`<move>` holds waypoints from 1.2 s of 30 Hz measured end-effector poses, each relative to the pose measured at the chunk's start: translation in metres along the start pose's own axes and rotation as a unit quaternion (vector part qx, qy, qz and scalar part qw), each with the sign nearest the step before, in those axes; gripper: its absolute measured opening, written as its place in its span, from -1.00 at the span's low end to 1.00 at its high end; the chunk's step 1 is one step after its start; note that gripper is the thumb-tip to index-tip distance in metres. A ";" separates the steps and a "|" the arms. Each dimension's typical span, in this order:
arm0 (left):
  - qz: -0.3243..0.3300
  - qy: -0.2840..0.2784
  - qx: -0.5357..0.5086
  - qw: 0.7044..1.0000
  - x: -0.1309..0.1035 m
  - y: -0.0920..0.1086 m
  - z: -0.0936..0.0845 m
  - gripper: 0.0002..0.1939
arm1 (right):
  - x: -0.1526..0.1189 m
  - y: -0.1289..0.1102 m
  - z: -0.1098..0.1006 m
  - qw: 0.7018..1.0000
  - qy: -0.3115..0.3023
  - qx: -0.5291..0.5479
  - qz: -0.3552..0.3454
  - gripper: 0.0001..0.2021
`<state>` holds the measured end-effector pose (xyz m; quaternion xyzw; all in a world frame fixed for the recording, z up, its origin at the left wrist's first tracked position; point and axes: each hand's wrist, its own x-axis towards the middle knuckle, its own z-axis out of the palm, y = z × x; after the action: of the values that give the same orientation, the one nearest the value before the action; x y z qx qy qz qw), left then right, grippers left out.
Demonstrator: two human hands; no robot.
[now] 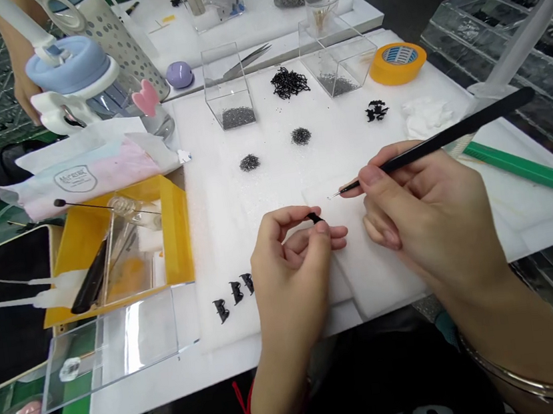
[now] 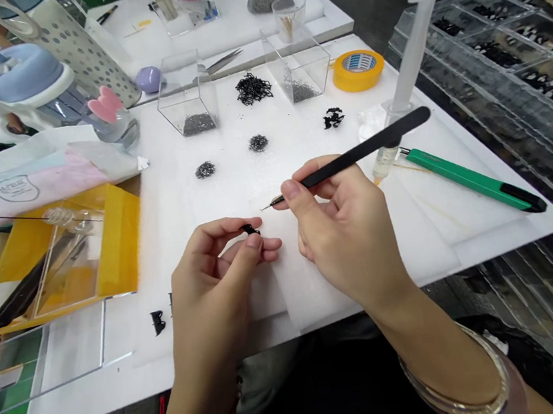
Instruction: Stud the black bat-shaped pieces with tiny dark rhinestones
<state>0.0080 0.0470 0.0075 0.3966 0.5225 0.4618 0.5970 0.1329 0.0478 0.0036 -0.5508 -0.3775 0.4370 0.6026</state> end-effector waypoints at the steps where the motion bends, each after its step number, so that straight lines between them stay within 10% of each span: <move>1: -0.002 -0.005 -0.022 1.000 0.000 -0.001 -0.001 -0.84 | -0.001 0.000 0.001 1.000 -0.001 0.002 -0.003 -0.83; 36: -0.040 -0.016 -0.115 0.992 0.002 -0.002 -0.004 -0.82 | -0.006 -0.006 0.004 0.994 -0.023 -0.096 -0.041 -0.91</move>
<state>0.0046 0.0484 0.0046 0.3109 0.4719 0.4884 0.6649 0.1277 0.0434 0.0101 -0.5798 -0.4535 0.3861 0.5560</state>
